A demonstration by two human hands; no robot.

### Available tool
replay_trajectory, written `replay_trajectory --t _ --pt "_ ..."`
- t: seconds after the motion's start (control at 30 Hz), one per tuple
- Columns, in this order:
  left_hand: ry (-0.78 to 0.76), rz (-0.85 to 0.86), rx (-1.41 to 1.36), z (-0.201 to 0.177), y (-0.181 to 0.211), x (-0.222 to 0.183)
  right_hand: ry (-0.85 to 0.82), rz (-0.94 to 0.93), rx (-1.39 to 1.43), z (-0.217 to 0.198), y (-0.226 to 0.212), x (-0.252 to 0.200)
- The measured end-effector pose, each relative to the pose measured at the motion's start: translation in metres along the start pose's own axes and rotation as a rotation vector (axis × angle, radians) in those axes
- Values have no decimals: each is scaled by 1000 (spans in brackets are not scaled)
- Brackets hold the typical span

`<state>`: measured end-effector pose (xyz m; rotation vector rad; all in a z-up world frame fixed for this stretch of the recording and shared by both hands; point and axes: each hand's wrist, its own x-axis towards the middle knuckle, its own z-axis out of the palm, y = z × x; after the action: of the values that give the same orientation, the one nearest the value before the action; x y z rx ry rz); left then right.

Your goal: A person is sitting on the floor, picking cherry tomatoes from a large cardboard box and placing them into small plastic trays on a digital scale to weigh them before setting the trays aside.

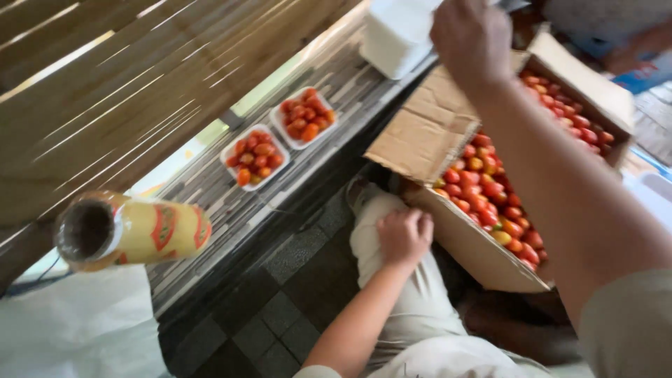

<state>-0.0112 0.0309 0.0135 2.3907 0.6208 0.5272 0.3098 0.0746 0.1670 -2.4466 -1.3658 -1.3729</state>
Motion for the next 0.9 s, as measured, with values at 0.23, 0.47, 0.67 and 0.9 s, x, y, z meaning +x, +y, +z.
replay_trajectory --t 0.23,0.47,0.67,0.9 --pt "115 27 -134 -2 -8 -19 140 385 271 -200 7 -225" --pt "-70 -382 373 21 -38 -36 -98 767 213 -275 157 -467" --pt "-343 -567 147 4 -28 -27 -729 545 -473 -228 208 -566" --pt "-169 -619 426 22 18 5 -497 707 5 -163 195 -503"
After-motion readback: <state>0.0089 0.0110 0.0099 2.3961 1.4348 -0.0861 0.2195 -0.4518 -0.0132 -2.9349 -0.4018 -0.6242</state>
